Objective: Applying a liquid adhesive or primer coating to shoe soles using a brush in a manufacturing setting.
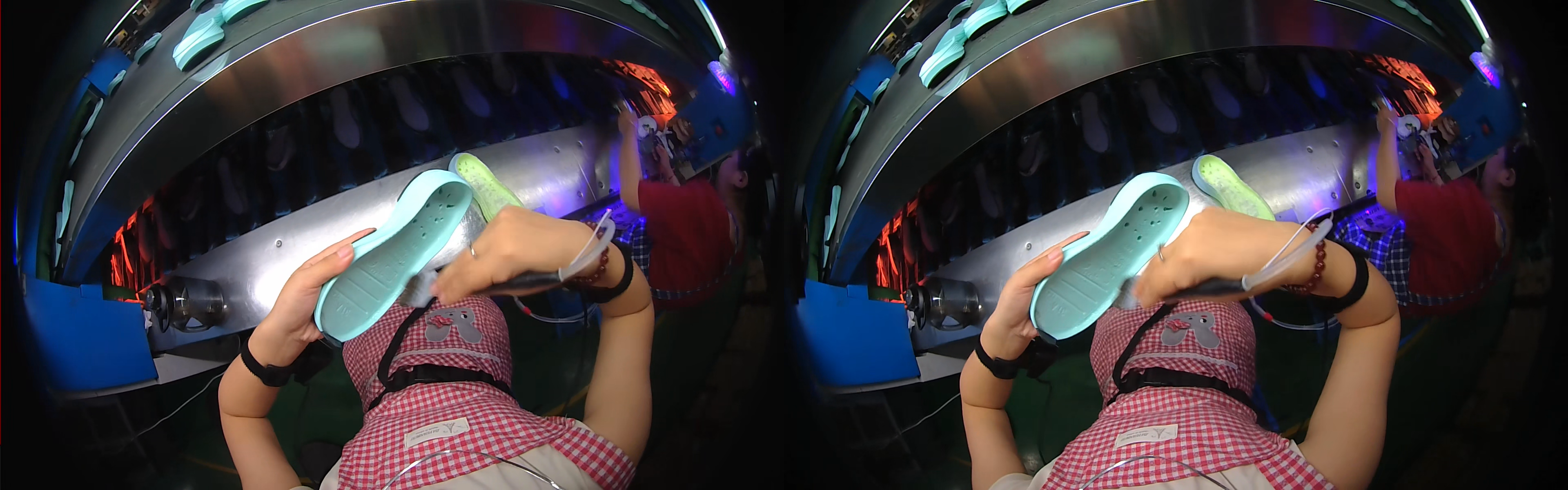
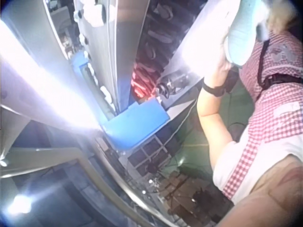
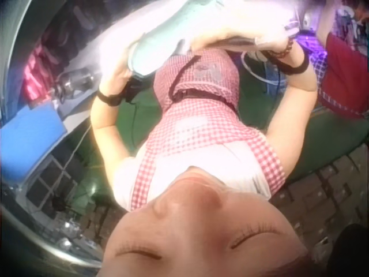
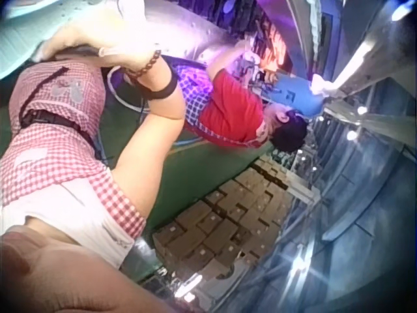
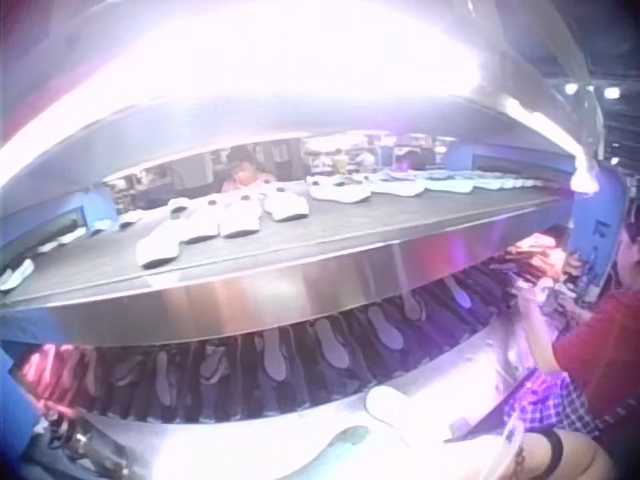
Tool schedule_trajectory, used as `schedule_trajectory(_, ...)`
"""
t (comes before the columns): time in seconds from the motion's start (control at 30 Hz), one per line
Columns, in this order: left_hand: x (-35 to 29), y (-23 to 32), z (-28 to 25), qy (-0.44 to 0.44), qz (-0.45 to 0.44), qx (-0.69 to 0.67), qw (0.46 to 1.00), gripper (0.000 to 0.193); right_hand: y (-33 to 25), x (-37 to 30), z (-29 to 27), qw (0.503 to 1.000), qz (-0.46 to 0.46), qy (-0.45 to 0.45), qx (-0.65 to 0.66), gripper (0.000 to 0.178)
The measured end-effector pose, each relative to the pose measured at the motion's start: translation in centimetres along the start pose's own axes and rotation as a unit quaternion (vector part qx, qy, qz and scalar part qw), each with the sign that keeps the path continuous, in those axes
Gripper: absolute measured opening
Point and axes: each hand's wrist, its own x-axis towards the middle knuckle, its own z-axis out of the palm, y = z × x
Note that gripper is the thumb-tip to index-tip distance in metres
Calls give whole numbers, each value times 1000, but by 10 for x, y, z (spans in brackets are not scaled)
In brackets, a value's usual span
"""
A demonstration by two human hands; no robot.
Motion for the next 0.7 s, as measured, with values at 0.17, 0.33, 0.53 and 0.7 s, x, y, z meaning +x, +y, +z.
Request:
schedule_trajectory(0.17, 2, -3, -2, 0, 6, 21, 1000, 51, 1, -6, 1, 993, 86, -62, -43, 22)
schedule_trajectory(0.33, 0, -2, -2, 10, 29, 4, 1000, 54, 20, -12, 7, 994, 46, 97, 27, 19)
schedule_trajectory(0.53, 8, -12, -26, -2, 49, -64, 997, 53, 21, -12, 16, 984, 85, 84, 134, 24)
schedule_trajectory(0.7, 18, -39, -21, -67, 66, -202, 975, 52, 35, 15, 61, 844, 231, 250, 414, 21)
